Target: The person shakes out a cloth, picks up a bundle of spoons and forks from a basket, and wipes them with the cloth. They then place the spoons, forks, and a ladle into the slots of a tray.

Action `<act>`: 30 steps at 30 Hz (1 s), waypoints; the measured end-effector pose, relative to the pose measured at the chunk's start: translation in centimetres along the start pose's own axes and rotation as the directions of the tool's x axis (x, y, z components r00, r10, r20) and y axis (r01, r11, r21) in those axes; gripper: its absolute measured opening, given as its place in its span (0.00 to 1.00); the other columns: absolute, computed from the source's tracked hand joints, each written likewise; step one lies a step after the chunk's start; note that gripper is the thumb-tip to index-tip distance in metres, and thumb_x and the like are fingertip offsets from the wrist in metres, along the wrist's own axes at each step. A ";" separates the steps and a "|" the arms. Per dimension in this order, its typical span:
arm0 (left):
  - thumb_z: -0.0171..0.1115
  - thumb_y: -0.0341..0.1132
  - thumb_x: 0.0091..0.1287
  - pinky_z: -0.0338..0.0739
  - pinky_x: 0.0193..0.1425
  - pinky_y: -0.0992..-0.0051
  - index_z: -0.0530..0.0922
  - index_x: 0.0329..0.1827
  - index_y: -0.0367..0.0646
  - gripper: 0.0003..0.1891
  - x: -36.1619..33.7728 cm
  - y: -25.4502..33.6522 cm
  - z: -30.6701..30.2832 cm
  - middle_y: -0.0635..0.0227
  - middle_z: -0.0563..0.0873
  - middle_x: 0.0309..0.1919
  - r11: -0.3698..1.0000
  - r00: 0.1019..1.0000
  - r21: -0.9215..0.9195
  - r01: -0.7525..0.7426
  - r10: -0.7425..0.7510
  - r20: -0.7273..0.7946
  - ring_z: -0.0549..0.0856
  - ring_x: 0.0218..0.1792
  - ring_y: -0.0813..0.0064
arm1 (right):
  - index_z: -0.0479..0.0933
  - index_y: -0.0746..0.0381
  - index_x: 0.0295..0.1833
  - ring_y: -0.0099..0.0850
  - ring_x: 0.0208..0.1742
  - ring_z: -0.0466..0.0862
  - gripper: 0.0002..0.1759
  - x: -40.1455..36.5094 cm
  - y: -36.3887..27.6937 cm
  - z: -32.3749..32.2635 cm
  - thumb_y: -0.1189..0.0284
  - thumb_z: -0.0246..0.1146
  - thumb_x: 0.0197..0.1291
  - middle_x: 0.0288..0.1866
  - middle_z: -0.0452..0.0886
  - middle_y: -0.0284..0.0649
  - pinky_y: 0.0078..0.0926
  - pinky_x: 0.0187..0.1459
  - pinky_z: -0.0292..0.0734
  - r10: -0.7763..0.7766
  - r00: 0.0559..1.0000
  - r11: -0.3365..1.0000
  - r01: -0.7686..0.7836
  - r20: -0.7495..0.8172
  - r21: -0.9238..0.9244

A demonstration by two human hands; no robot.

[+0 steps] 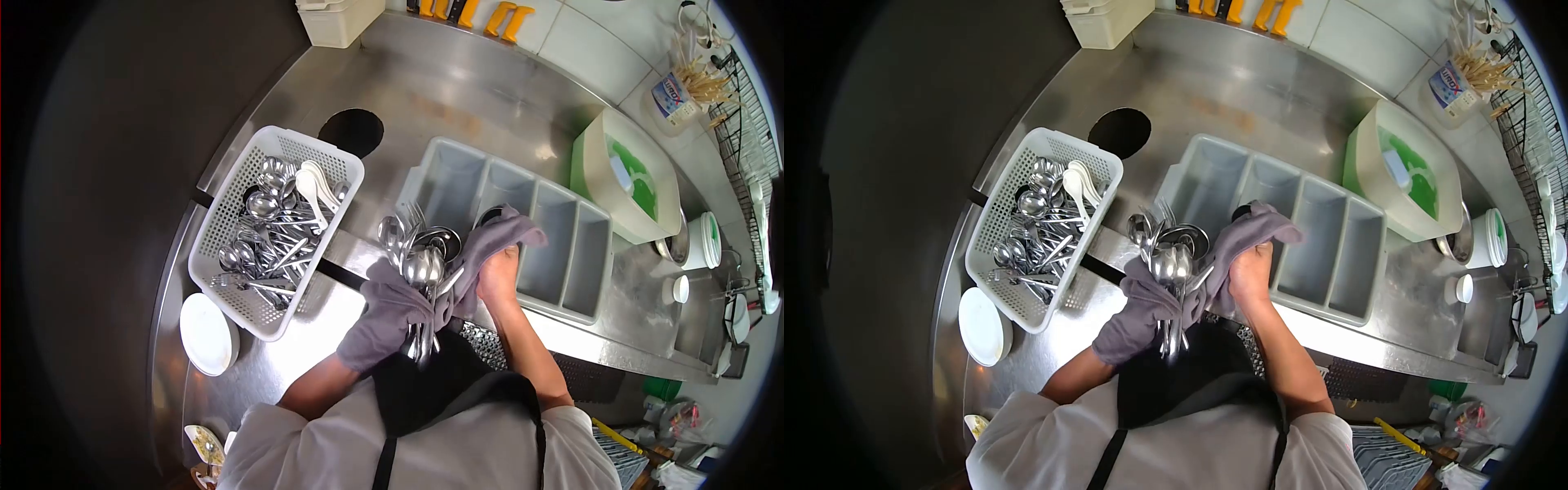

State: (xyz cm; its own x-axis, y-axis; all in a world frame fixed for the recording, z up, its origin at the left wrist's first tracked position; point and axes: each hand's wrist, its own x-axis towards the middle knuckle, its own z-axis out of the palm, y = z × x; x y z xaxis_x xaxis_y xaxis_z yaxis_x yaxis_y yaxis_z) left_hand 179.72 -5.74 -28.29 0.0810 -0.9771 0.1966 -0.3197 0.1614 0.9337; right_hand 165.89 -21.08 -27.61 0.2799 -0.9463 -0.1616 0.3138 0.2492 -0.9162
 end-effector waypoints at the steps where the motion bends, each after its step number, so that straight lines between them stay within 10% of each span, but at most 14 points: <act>1: 0.60 0.26 0.59 0.78 0.40 0.73 0.80 0.25 0.43 0.05 -0.2 0.2 0.2 0.65 0.85 0.30 1.000 1.000 0.023 0.013 -0.014 0.021 0.85 0.33 0.70 | 0.75 0.61 0.43 0.24 0.35 0.78 0.07 -0.2 0.1 0.5 0.69 0.57 0.68 0.34 0.78 0.34 0.25 0.34 0.75 -0.005 0.995 0.999 0.010 -0.100 0.049; 5: 0.59 0.27 0.56 0.78 0.41 0.70 0.79 0.25 0.43 0.04 1.0 1.0 -0.4 0.65 0.84 0.28 0.959 0.967 0.139 -0.245 0.253 -0.043 0.85 0.33 0.66 | 0.70 0.61 0.52 0.23 0.38 0.77 0.11 -3.2 2.9 2.5 0.69 0.56 0.68 0.39 0.76 0.34 0.23 0.36 0.74 0.101 0.995 0.992 -0.098 -0.028 0.086; 8: 0.58 0.28 0.54 0.78 0.43 0.68 0.79 0.26 0.43 0.02 -0.3 -1.3 0.6 0.65 0.84 0.28 0.996 0.995 -0.085 0.038 -0.045 -0.092 0.85 0.34 0.64 | 0.68 0.61 0.57 0.21 0.45 0.74 0.16 -3.4 2.3 2.5 0.67 0.57 0.67 0.46 0.73 0.34 0.22 0.42 0.72 0.227 0.964 0.973 -0.232 0.139 0.018; 13: 0.58 0.27 0.57 0.79 0.42 0.69 0.79 0.27 0.41 0.03 -0.6 -1.5 0.1 0.62 0.84 0.29 0.987 0.996 -0.137 0.077 -0.083 -0.033 0.85 0.36 0.65 | 0.69 0.62 0.53 0.25 0.42 0.76 0.13 -4.1 5.0 2.4 0.71 0.56 0.66 0.45 0.75 0.35 0.25 0.39 0.74 0.045 0.992 0.986 -0.026 0.115 -0.162; 15: 0.58 0.27 0.57 0.80 0.41 0.70 0.78 0.26 0.40 0.03 -0.8 0.0 -0.6 0.62 0.84 0.28 0.994 0.983 0.017 -0.111 0.112 -0.143 0.86 0.34 0.65 | 0.70 0.64 0.52 0.30 0.39 0.79 0.12 -3.6 5.6 2.5 0.73 0.55 0.64 0.43 0.77 0.38 0.29 0.37 0.76 -0.051 0.996 0.970 0.066 0.071 -0.233; 18: 0.59 0.28 0.58 0.81 0.36 0.69 0.78 0.28 0.37 0.04 -3.2 -5.4 1.0 0.58 0.85 0.25 0.908 0.968 -0.395 0.136 -0.208 -0.144 0.86 0.29 0.64 | 0.71 0.62 0.52 0.27 0.46 0.78 0.12 0.2 0.8 1.9 0.68 0.57 0.67 0.44 0.76 0.37 0.31 0.43 0.78 0.361 0.909 0.933 -0.347 0.208 -0.097; 20: 0.59 0.28 0.59 0.82 0.36 0.69 0.78 0.29 0.36 0.04 -3.7 -5.2 0.3 0.57 0.85 0.25 0.948 0.975 -0.318 0.024 -0.093 -0.204 0.86 0.29 0.64 | 0.72 0.64 0.51 0.29 0.42 0.78 0.12 1.5 1.1 1.8 0.69 0.56 0.66 0.43 0.77 0.39 0.32 0.40 0.77 0.389 0.895 0.921 -0.369 0.217 -0.128; 22: 0.58 0.28 0.60 0.82 0.39 0.70 0.78 0.30 0.35 0.05 -1.9 -0.8 -1.9 0.55 0.85 0.27 0.927 0.903 0.129 -0.352 0.373 -0.214 0.87 0.32 0.65 | 0.73 0.65 0.50 0.30 0.41 0.79 0.12 1.5 1.2 2.1 0.69 0.55 0.65 0.42 0.78 0.40 0.33 0.38 0.77 0.444 0.879 0.896 -0.437 0.173 -0.081; 24: 0.61 0.28 0.60 0.80 0.38 0.72 0.76 0.40 0.35 0.08 0.0 2.7 -1.2 0.60 0.83 0.30 0.660 0.985 -0.748 -0.070 -0.071 -0.155 0.84 0.31 0.70 | 0.73 0.64 0.49 0.30 0.41 0.79 0.11 0.2 1.3 2.8 0.69 0.54 0.66 0.43 0.78 0.39 0.32 0.39 0.76 0.547 0.832 0.832 -0.553 0.089 0.057; 26: 0.62 0.28 0.60 0.79 0.39 0.72 0.75 0.47 0.34 0.13 0.4 2.8 -0.8 0.62 0.83 0.32 0.247 0.975 -0.961 0.122 -0.209 0.070 0.83 0.32 0.72 | 0.74 0.64 0.50 0.32 0.44 0.79 0.12 -1.6 1.9 1.7 0.69 0.56 0.64 0.45 0.78 0.40 0.31 0.43 0.76 0.495 0.858 0.858 -0.507 0.136 0.079; 27: 0.62 0.27 0.60 0.79 0.41 0.71 0.75 0.48 0.34 0.14 -0.1 1.2 -0.6 0.61 0.83 0.33 0.249 0.974 -0.954 0.167 -0.194 0.120 0.84 0.33 0.72 | 0.74 0.64 0.51 0.33 0.45 0.80 0.13 -2.3 2.1 1.2 0.70 0.57 0.64 0.45 0.79 0.41 0.31 0.44 0.76 0.469 0.869 0.870 -0.486 0.154 0.090; 30: 0.59 0.26 0.63 0.78 0.51 0.69 0.76 0.51 0.33 0.14 -3.0 -4.5 0.4 0.58 0.84 0.39 0.931 0.972 -0.302 0.206 -0.229 -0.044 0.84 0.41 0.70 | 0.73 0.65 0.50 0.30 0.45 0.79 0.14 -3.6 0.0 1.6 0.70 0.62 0.60 0.44 0.79 0.40 0.29 0.46 0.75 0.108 0.882 0.837 0.169 0.459 -0.521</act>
State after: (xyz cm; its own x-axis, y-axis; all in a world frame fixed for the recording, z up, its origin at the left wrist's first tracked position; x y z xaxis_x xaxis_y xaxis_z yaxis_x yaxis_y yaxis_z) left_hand 180.53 -3.64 -33.22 0.1931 -0.9811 -0.0094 0.0038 -0.0089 1.0000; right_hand 166.29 -17.36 -26.45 0.6968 -0.7135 -0.0731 -0.1630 -0.0583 -0.9849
